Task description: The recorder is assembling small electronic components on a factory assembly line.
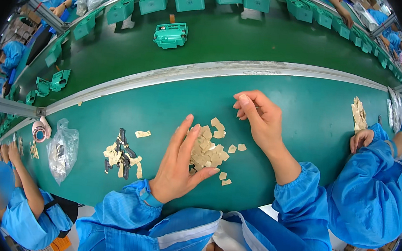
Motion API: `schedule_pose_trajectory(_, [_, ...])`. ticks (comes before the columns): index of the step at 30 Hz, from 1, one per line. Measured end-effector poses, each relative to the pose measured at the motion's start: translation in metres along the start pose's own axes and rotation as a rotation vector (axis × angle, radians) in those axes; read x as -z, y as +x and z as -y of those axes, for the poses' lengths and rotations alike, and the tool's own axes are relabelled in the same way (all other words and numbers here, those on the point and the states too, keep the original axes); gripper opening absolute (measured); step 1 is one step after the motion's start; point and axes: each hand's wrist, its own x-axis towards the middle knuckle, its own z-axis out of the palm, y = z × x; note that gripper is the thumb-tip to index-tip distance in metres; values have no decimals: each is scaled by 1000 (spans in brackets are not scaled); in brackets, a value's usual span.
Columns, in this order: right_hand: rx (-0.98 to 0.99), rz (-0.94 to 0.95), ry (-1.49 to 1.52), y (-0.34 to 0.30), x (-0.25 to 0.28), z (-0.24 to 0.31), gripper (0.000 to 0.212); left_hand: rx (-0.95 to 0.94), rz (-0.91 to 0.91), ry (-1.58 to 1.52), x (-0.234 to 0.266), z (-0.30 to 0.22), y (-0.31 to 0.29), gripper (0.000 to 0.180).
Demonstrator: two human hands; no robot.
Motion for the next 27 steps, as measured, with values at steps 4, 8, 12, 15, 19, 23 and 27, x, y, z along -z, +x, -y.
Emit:
schedule_pose_trajectory(4, [-1,-3,-27,0,-8,1,17,60,-31,69,1,4,-1,87])
schedule_pose_trajectory(8, [530,-3,-245,-13,-7,15,18,73,-18,7,4,5,1,86])
schedule_pose_trajectory(12, [728,-50,-137,-22,-4,18,15,-99,-95,-84,4,3,-4,87])
schedule_pose_trajectory(15, [681,-21,-80,-20,-8,20,9,-164,-252,-75,2,7,-12,72])
schedule_pose_trajectory(19, [601,66,-187,-19,-11,15,5,-131,-245,-198,1,7,-18,43])
schedule_pose_trajectory(23, [530,21,-227,-14,-8,9,9,-214,-149,-276,0,10,-14,39])
schedule_pose_trajectory(27, [394,-21,-231,-14,-6,11,8,-198,-114,-258,4,3,-13,38])
